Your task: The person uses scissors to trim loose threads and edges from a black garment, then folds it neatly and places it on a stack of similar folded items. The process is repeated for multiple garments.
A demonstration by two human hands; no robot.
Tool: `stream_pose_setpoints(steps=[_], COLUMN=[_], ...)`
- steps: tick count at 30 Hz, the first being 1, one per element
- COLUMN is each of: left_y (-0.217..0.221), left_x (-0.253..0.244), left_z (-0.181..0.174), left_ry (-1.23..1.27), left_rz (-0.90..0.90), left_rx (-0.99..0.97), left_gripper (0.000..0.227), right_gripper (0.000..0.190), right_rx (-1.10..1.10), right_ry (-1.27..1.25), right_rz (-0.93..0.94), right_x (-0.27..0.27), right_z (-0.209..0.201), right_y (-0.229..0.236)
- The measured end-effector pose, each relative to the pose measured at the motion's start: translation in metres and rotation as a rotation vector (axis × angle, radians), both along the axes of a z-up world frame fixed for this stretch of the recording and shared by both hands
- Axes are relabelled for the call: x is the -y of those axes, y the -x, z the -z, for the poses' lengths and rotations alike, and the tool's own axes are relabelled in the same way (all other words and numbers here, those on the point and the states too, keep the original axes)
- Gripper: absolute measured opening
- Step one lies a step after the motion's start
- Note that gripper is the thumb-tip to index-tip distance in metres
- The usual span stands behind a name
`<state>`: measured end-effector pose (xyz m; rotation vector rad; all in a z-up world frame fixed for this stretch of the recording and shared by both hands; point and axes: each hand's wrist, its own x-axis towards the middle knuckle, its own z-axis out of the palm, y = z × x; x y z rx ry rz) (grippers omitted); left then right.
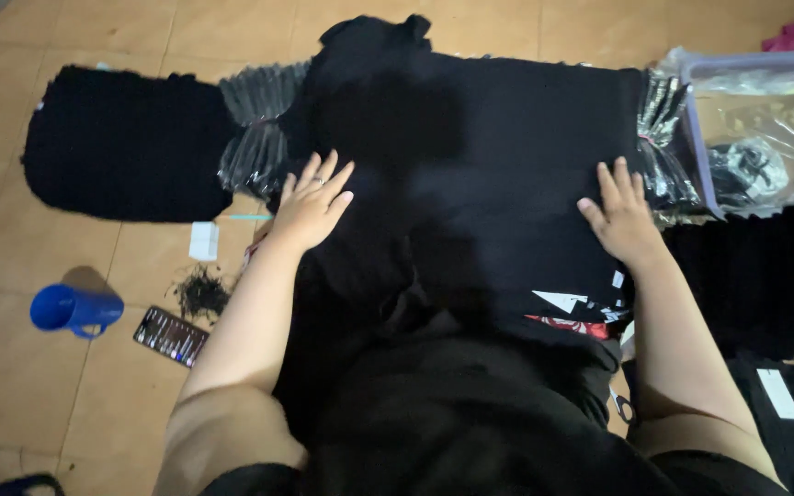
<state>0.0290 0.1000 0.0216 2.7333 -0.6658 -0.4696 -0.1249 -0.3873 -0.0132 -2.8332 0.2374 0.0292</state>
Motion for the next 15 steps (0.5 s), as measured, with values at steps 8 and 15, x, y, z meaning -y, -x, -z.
stream_pose_setpoints(steps=[8,15], left_y=[-0.045,0.036], left_x=[-0.075,-0.019], left_z=[0.034,-0.003], left_ry=[0.46,0.763], left_rz=[-0.446,0.193], left_rx=[0.424,-0.049], left_gripper=[0.042,0.025], right_gripper=[0.039,0.069], right_rx=[0.301,-0.161], right_ry=[-0.164,-0.236], right_rz=[-0.38,-0.818], right_x=[-0.113,-0.237], right_z=[-0.07,-0.071], right_y=[0.019,0.024])
